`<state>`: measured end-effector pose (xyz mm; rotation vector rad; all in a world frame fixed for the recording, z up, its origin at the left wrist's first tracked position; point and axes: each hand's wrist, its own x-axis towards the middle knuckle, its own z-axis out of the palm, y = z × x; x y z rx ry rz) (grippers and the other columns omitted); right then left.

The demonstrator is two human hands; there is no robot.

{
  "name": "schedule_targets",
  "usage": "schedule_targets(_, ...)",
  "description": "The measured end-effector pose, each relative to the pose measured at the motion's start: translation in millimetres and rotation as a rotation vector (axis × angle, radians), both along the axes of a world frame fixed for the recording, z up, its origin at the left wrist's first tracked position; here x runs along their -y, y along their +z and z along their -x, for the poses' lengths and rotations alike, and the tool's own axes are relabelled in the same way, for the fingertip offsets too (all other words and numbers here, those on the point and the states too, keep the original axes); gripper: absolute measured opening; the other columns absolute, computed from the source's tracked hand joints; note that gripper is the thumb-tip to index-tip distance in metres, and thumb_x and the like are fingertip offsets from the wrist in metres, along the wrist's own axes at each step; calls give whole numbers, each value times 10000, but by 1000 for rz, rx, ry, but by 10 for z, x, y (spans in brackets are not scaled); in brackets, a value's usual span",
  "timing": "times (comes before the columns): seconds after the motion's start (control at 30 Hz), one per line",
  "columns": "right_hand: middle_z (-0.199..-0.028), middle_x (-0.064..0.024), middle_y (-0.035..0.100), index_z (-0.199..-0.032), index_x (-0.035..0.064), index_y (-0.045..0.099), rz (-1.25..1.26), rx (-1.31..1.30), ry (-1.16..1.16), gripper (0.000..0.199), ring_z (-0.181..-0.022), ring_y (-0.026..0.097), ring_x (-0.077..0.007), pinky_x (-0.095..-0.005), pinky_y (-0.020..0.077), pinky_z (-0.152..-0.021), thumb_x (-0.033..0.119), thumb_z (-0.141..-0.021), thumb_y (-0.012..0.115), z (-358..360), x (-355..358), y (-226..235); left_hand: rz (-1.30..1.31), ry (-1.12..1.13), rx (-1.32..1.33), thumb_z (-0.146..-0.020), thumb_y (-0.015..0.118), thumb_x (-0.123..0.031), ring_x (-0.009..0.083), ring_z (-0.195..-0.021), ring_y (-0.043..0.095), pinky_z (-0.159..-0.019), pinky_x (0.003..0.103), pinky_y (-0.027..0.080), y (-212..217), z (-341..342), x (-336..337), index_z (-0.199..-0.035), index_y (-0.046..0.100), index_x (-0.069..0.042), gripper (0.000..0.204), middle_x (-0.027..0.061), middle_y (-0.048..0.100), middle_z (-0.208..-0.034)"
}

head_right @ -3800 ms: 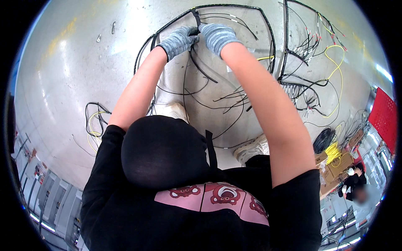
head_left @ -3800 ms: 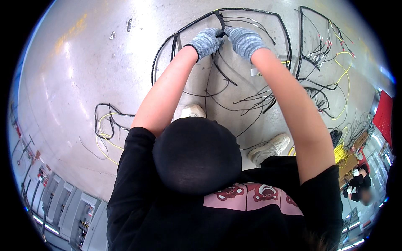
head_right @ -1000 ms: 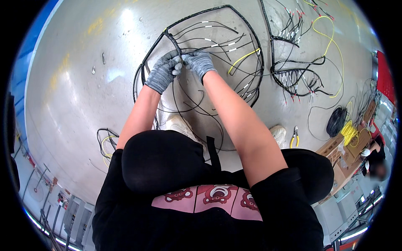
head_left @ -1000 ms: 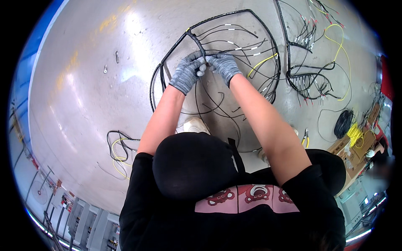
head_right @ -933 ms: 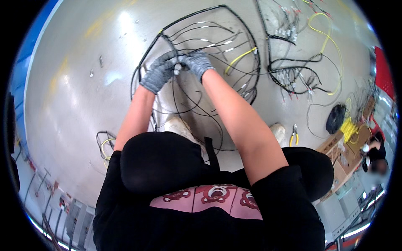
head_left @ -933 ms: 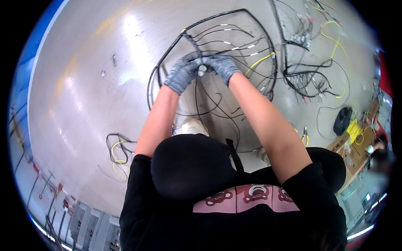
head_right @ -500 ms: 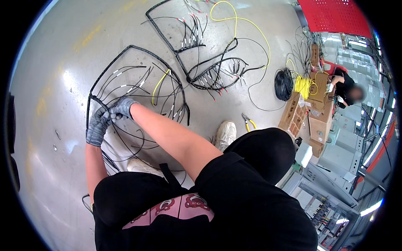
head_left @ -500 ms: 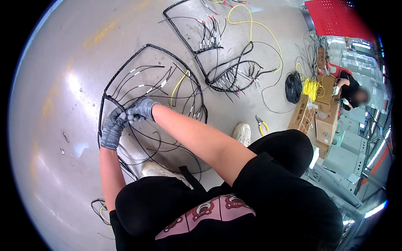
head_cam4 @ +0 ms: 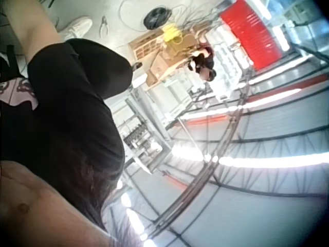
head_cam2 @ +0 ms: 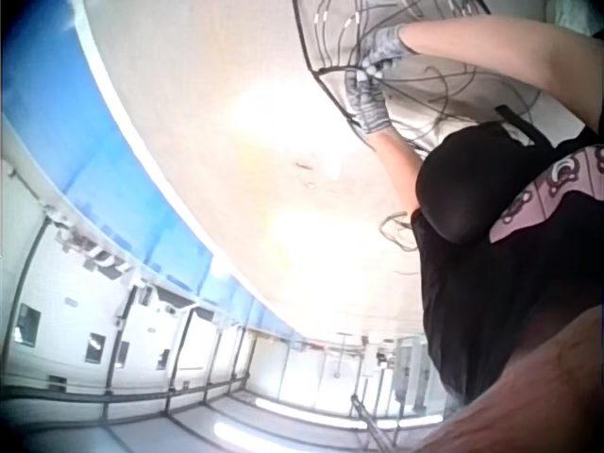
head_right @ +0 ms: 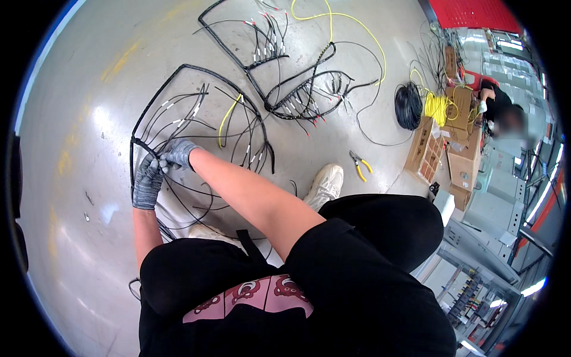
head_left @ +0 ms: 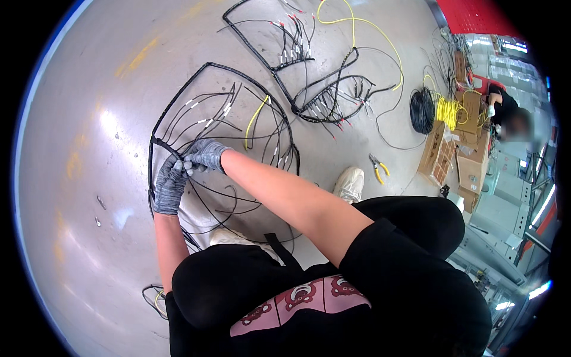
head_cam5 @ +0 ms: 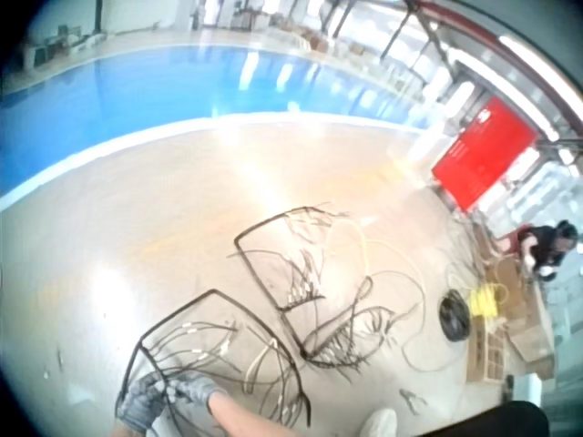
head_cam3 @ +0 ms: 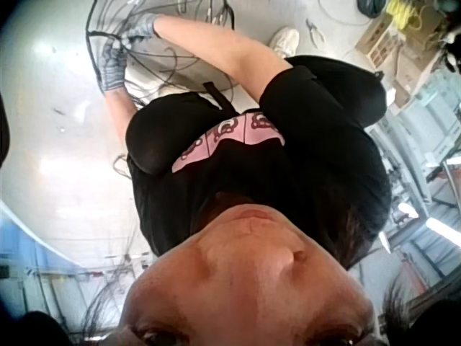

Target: The person kneels on the floor and organizes a bundle of black wires with yellow connectors. They separate the wires, align them, and use yellow-handled pliers to cut or strip sections of the wire harness.

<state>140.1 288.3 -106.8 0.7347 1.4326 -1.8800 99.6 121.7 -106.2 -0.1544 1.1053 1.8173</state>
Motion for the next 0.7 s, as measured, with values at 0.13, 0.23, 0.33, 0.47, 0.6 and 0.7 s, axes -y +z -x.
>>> schedule_targets(0.13,-599,10,585,-771,129,644,-24,22,27,83,-493,491,-88,-237,392,-445,191,-719,627,6,43,73,-30,-25,-5,-845,580,-159,127,-782,563,-717,233,470,78,15,6,-1089,509,0,300,64,595,-920)
schedule_targets(0.23,-585,10,583,-755,137,647,-14,37,-26,82,-482,488,-91,-245,392,-436,168,-679,638,2,51,105,22,15,2,-844,580,-162,118,-777,549,-731,224,458,135,-4,-33,-1098,510,3,311,61,589,-927)
schedule_targets(0.33,-592,9,590,-745,143,652,-28,49,-30,81,-475,489,-94,-253,395,-430,181,-673,653,-14,53,82,33,13,0,-844,580,-164,113,-778,547,-734,220,456,217,-33,-55,-1107,508,9,323,61,589,-930)
schedule_targets(0.47,-601,4,598,-752,146,655,3,54,-24,105,-484,506,-95,-255,402,-428,227,-687,671,-16,65,35,21,-31,-48,-858,552,-171,98,-809,519,-738,197,439,261,-32,-64,-1204,436,46,424,56,561,-968)
schedule_targets(0.6,-609,7,604,-748,134,644,-37,-9,58,107,-474,511,-96,-253,408,-426,235,-716,662,25,82,-41,60,-8,-31,-865,540,-159,99,-805,519,-738,204,446,316,-34,-94,-1203,435,46,409,56,561,-948)
schedule_targets(0.7,-598,-15,598,-673,102,645,41,-27,-78,84,-486,526,-132,-283,426,-432,180,-677,675,-15,98,-98,37,-18,-33,-860,550,-172,102,-824,527,-750,213,452,321,-26,-118,-1198,441,47,417,54,564,-947)
